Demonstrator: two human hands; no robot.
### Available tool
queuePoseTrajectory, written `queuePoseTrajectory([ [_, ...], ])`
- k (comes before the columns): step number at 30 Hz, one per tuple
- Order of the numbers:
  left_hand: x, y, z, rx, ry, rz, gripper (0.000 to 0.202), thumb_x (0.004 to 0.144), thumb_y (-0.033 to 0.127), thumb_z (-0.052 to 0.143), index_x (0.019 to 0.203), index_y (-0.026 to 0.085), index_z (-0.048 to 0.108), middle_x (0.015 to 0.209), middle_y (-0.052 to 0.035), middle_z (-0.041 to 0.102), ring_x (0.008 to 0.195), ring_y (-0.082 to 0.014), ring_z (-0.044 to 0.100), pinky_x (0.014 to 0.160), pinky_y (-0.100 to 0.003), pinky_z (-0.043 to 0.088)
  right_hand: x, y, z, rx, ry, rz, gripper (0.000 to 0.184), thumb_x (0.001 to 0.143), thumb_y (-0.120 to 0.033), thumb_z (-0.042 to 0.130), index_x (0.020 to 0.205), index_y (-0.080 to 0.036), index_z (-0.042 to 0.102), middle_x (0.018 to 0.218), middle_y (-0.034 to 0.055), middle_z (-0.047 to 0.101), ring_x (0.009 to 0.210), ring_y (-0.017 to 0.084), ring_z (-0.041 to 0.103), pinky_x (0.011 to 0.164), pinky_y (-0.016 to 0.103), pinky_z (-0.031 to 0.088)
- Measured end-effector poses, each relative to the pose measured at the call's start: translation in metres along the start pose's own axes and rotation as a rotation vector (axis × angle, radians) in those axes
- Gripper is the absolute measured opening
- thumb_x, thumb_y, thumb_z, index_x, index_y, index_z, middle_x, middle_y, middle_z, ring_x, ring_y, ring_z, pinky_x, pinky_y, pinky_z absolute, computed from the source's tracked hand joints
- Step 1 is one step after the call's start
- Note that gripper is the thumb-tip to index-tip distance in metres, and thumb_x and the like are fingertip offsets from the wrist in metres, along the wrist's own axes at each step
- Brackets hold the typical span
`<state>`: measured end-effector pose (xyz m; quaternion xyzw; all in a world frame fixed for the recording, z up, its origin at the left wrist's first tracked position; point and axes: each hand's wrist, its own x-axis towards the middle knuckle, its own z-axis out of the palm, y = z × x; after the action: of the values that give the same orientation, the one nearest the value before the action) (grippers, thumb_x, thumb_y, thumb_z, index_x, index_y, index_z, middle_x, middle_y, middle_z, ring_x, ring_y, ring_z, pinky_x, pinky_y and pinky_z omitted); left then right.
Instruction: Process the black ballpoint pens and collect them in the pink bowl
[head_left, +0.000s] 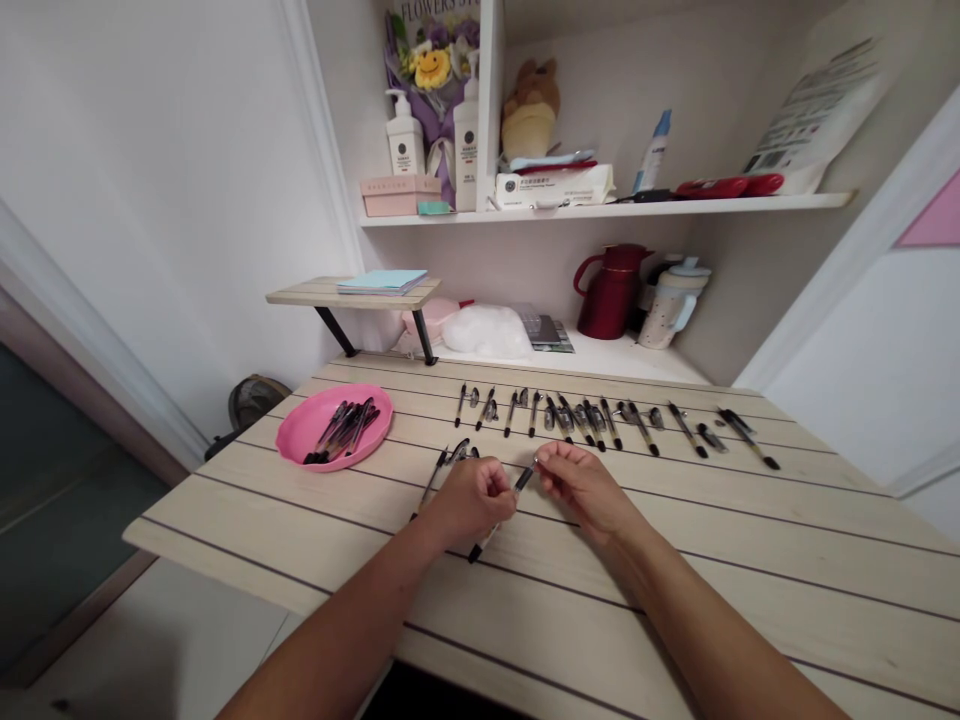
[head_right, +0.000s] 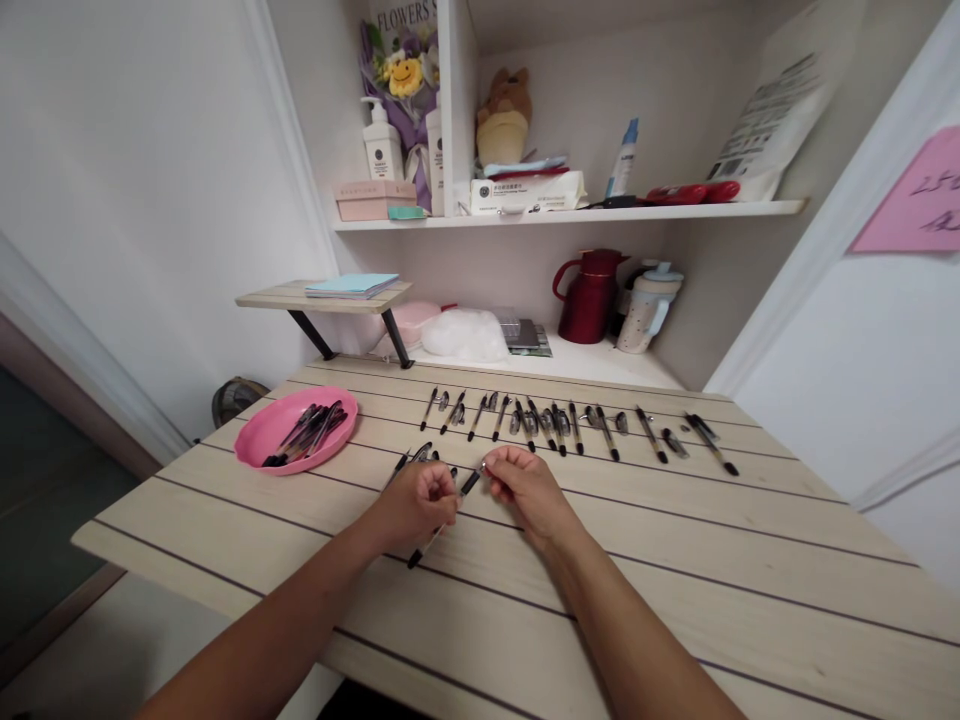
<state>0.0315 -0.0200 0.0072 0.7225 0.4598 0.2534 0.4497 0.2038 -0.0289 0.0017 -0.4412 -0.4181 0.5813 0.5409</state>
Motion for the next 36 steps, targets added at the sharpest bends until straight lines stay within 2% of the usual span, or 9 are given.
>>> queuePoseTrajectory([
  [5, -0.001, 0.004, 0.002, -0.045, 0.077, 0.015, 0.011, 0.068, 0.027, 0.052, 0.065, 0.018, 0.047, 0.053, 0.005, 0.05, 0.043, -0.0065, 0.045, 0.042, -0.018, 0.031, -0.003, 0.0, 0.003, 0.014, -0.001, 0.016, 0.028, 0.062, -0.04, 0.07, 0.065, -0.017, 0.054, 0.047, -0.0042, 0.048, 0.043, 0.006, 0.034, 0.043, 0.021, 0.021],
  [10, -0.005, 0.01, 0.009, -0.128, 0.141, 0.028, 0.013, 0.073, 0.03, 0.049, 0.069, 0.019, 0.044, 0.053, 0.0062, 0.047, 0.042, -0.0079, 0.049, 0.042, -0.018, 0.033, -0.002, 0.001, 0.004, 0.064, 0.022, -0.034, 0.029, 0.061, -0.041, 0.072, 0.065, -0.017, 0.056, 0.049, -0.0035, 0.049, 0.043, 0.006, 0.034, 0.043, 0.021, 0.021],
  [16, -0.009, 0.014, 0.015, 0.044, 0.337, 0.217, 0.014, 0.07, 0.025, 0.053, 0.061, 0.019, 0.044, 0.052, 0.0049, 0.048, 0.047, -0.0079, 0.043, 0.047, -0.019, 0.032, -0.004, -0.002, 0.009, 0.13, 0.076, -0.083, 0.027, 0.061, -0.036, 0.074, 0.058, -0.017, 0.055, 0.05, -0.0028, 0.051, 0.045, 0.007, 0.037, 0.044, 0.022, 0.025],
  [18, -0.008, 0.014, 0.015, -0.013, 0.321, 0.206, 0.014, 0.07, 0.026, 0.054, 0.062, 0.019, 0.045, 0.051, 0.0051, 0.047, 0.046, -0.0076, 0.043, 0.045, -0.019, 0.032, -0.006, -0.004, 0.009, 0.148, 0.061, -0.092, 0.026, 0.061, -0.036, 0.074, 0.06, -0.017, 0.056, 0.051, -0.0025, 0.052, 0.045, 0.007, 0.038, 0.045, 0.022, 0.027],
  [22, -0.007, 0.015, 0.018, -0.359, 0.161, 0.081, 0.015, 0.072, 0.03, 0.053, 0.068, 0.019, 0.043, 0.05, 0.0068, 0.047, 0.037, -0.0063, 0.042, 0.038, -0.018, 0.031, -0.007, -0.007, 0.007, 0.208, 0.014, -0.095, 0.021, 0.063, -0.033, 0.073, 0.066, -0.017, 0.061, 0.055, -0.0026, 0.053, 0.048, 0.007, 0.041, 0.047, 0.021, 0.029],
  [25, -0.007, 0.017, 0.018, -0.535, 0.092, 0.036, 0.016, 0.071, 0.029, 0.054, 0.07, 0.018, 0.042, 0.049, 0.0069, 0.049, 0.033, -0.0048, 0.039, 0.034, -0.017, 0.029, -0.007, -0.007, 0.006, 0.232, 0.012, -0.098, 0.02, 0.063, -0.032, 0.074, 0.071, -0.018, 0.064, 0.058, -0.0027, 0.055, 0.049, 0.007, 0.042, 0.048, 0.021, 0.031],
  [27, -0.008, 0.018, 0.018, -0.577, 0.073, 0.026, 0.015, 0.071, 0.028, 0.054, 0.069, 0.018, 0.043, 0.048, 0.0067, 0.05, 0.032, -0.0041, 0.038, 0.034, -0.016, 0.029, -0.007, -0.008, 0.005, 0.239, -0.006, -0.092, 0.02, 0.063, -0.032, 0.074, 0.074, -0.018, 0.066, 0.063, -0.0014, 0.058, 0.051, 0.007, 0.043, 0.049, 0.022, 0.033],
  [32, -0.008, 0.018, 0.017, -0.625, 0.056, 0.041, 0.018, 0.069, 0.029, 0.058, 0.068, 0.018, 0.043, 0.048, 0.0064, 0.051, 0.032, -0.0043, 0.04, 0.034, -0.016, 0.03, -0.01, -0.012, 0.002, 0.22, -0.114, -0.06, 0.029, 0.066, -0.034, 0.072, 0.091, -0.02, 0.069, 0.094, 0.0054, 0.066, 0.069, 0.012, 0.053, 0.064, 0.026, 0.041],
  [36, -0.007, 0.016, 0.019, -0.616, 0.089, 0.047, 0.02, 0.067, 0.029, 0.059, 0.068, 0.018, 0.043, 0.046, 0.0073, 0.05, 0.031, -0.0042, 0.039, 0.033, -0.016, 0.03, -0.008, -0.011, 0.002, 0.169, -0.096, -0.051, 0.021, 0.065, -0.035, 0.073, 0.077, -0.019, 0.07, 0.087, 0.0043, 0.067, 0.069, 0.012, 0.054, 0.065, 0.027, 0.041],
])
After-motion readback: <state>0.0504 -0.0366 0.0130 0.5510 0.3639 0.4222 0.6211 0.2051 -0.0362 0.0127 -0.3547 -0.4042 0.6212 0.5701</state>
